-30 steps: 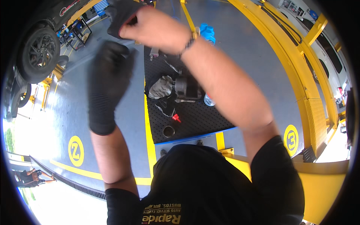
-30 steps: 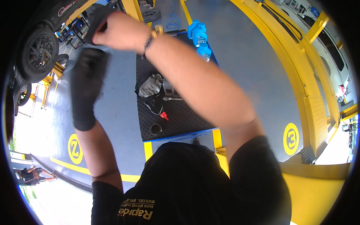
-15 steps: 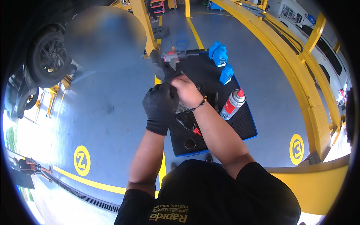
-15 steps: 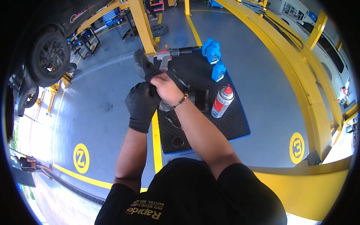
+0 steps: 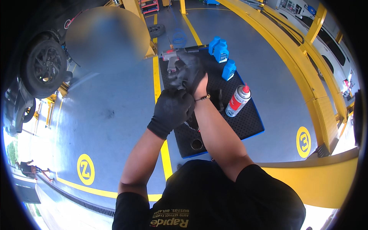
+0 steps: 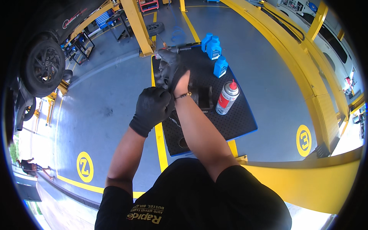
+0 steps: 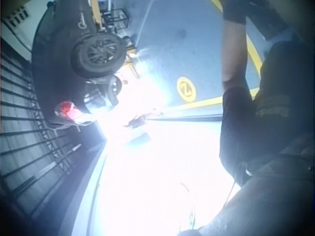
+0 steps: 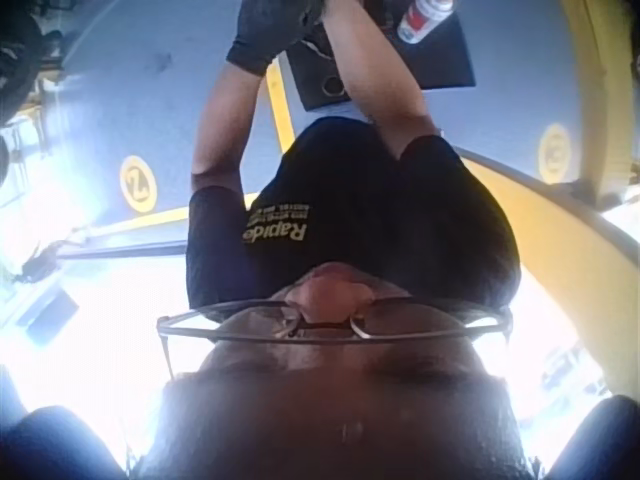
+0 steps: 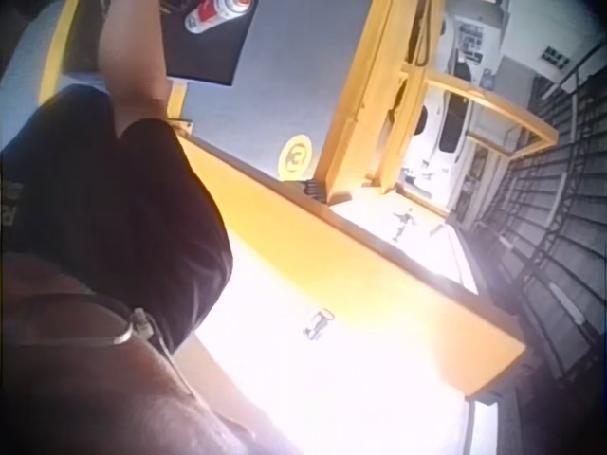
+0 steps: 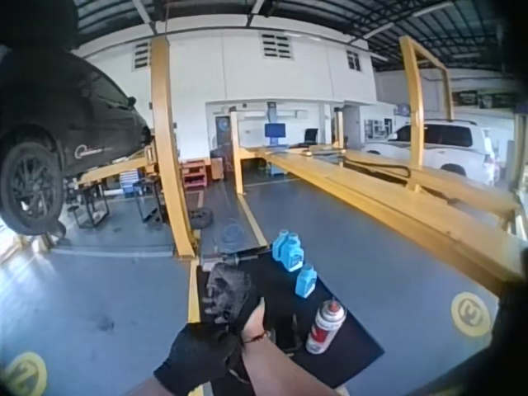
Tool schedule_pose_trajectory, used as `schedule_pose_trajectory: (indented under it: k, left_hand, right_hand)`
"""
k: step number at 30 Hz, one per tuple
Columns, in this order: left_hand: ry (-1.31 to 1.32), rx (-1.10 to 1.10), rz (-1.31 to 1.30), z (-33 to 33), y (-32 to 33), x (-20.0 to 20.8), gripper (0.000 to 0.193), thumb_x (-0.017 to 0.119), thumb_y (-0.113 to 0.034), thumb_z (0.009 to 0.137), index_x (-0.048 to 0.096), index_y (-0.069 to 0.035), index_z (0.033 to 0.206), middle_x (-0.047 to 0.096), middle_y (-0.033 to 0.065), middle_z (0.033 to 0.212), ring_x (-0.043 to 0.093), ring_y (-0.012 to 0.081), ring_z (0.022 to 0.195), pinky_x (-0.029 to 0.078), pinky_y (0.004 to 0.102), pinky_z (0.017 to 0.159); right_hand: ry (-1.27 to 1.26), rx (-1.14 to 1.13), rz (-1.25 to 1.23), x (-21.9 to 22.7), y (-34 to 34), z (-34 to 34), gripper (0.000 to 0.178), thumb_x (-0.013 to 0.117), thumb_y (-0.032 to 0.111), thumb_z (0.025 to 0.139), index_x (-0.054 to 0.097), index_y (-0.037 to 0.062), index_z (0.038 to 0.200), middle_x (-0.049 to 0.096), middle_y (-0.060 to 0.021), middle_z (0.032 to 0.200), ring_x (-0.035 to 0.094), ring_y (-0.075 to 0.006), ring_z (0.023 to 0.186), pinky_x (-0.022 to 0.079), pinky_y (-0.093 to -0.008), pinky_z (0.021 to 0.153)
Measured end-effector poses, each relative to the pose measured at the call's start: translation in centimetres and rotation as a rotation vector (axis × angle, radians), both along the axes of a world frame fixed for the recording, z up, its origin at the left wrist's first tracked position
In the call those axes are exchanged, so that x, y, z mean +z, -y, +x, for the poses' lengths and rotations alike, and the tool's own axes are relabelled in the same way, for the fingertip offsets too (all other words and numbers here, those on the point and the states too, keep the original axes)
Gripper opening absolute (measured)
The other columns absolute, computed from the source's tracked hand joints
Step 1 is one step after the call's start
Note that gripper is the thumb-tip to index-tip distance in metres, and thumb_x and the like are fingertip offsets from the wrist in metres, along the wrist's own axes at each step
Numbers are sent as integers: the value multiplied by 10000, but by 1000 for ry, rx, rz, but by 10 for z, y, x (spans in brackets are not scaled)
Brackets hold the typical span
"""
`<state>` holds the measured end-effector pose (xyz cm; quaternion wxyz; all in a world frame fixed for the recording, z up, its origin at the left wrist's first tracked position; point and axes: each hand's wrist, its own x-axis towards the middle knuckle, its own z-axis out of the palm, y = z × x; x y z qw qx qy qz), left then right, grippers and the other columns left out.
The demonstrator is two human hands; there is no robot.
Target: The person cleans and services brake caliper components by wiping down parts with a cloth, applying lubricant from a spray can, and wiping the caliper bracket.
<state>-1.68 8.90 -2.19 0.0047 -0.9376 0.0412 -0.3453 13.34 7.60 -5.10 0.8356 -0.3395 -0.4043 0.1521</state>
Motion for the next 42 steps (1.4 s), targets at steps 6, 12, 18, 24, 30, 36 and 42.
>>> schedule_pose_trajectory:
  k: [6,12,18,24,30,36,42]
  left_hand:
    - [-80,-160,-41,-21,17,12,149,718,-126,687,571,-102,685,576,80,700,610,278,653,489,405,578]
    - [-122,-232,107,-27,24,30,113,711,-135,680,617,-101,733,597,58,743,624,259,737,512,386,659]
    - [-149,-211,115,-32,34,7,103,688,-151,705,634,-88,766,640,54,836,636,237,788,517,382,700]
    - [-101,-391,32,-44,56,5,104,632,-179,718,624,-77,697,601,95,727,596,269,697,497,415,632]
    - [-90,-492,9,-44,63,1,114,655,-198,728,635,-89,699,599,103,736,602,281,713,501,426,642]
    - [-144,-516,-408,-36,91,-26,123,688,-221,770,661,-106,805,623,61,846,597,282,742,507,422,725]
    - [-290,-303,-397,38,38,-94,247,677,-263,866,659,-87,1038,661,118,945,654,308,871,518,455,778]
  right_hand:
    - [-248,722,109,47,35,-35,303,500,100,980,542,52,1276,617,-89,1234,621,-287,1150,538,-465,968]
    - [-345,268,257,44,43,-20,168,478,32,997,574,12,1134,597,-98,1150,592,-177,1136,498,-331,999]
    - [279,-207,-93,86,70,-55,228,722,124,885,594,-2,1025,607,-109,981,622,-191,950,522,-340,950]
    - [-485,501,413,92,85,-74,523,694,373,897,551,104,1322,551,-155,1252,540,-340,1176,387,-531,1105]
    - [-244,748,404,71,111,-65,679,564,531,964,400,175,1518,412,-162,1524,425,-380,1382,306,-573,1169]
    - [-193,-44,366,60,149,-61,689,508,539,987,341,151,1531,395,-167,1531,447,-369,1370,292,-653,1140]
    - [111,-802,-252,-17,231,43,771,582,410,963,245,76,1570,430,-192,1493,483,-406,1336,282,-571,1171]
